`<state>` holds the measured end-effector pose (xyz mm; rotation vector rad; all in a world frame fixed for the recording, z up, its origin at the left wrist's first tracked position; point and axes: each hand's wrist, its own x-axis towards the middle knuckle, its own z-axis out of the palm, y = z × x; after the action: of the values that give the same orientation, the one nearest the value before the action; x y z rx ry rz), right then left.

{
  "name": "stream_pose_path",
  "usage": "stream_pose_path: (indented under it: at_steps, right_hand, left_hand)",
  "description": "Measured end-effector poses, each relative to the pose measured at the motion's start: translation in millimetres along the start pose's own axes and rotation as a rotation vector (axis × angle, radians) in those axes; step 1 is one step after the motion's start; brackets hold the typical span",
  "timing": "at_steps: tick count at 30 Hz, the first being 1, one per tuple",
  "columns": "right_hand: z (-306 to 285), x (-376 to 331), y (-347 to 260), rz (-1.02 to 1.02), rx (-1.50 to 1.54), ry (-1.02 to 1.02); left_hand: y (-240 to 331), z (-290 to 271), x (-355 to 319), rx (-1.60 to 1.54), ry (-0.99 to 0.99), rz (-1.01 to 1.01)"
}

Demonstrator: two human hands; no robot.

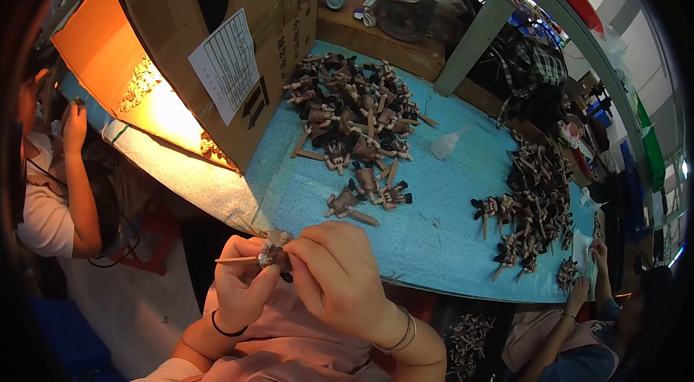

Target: The person assembles small plastic figurines by applying glue from a bottle and attaching small parts by hand.

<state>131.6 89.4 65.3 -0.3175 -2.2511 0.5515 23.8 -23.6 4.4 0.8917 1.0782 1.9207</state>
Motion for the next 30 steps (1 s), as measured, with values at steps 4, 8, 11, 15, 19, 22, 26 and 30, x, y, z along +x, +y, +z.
stream_pose_path:
  at_steps: [4,8,11,15,19,22,26,30]
  right_hand:
    - [3,-5,2,0.046,0.098,-0.022]
    - [7,-11,-7,0.003,-0.041,0.085]
    - [13,-11,-9,-0.034,-0.118,0.045]
    - [12,-11,-8,-0.006,-0.202,-0.059]
    - [18,-14,-11,0.005,-0.319,-0.048]
    - [20,-16,-2,0.043,-0.262,0.013]
    - [9,-15,18,0.222,0.182,0.006]
    - [19,-37,36,0.481,1.159,0.169]
  left_hand:
    - [3,1,7,-0.064,0.001,0.038]
    - [-3,0,10,-0.136,0.024,0.061]
    - [-3,2,7,-0.147,0.042,0.043]
    - [-8,5,9,-0.094,0.058,0.025]
    - [-16,10,6,-0.076,0.046,0.061]
    - [-14,22,5,-0.019,0.108,0.089]
    - [-1,20,6,0.241,0.025,0.154]
    - [19,13,17,0.572,-0.145,0.311]
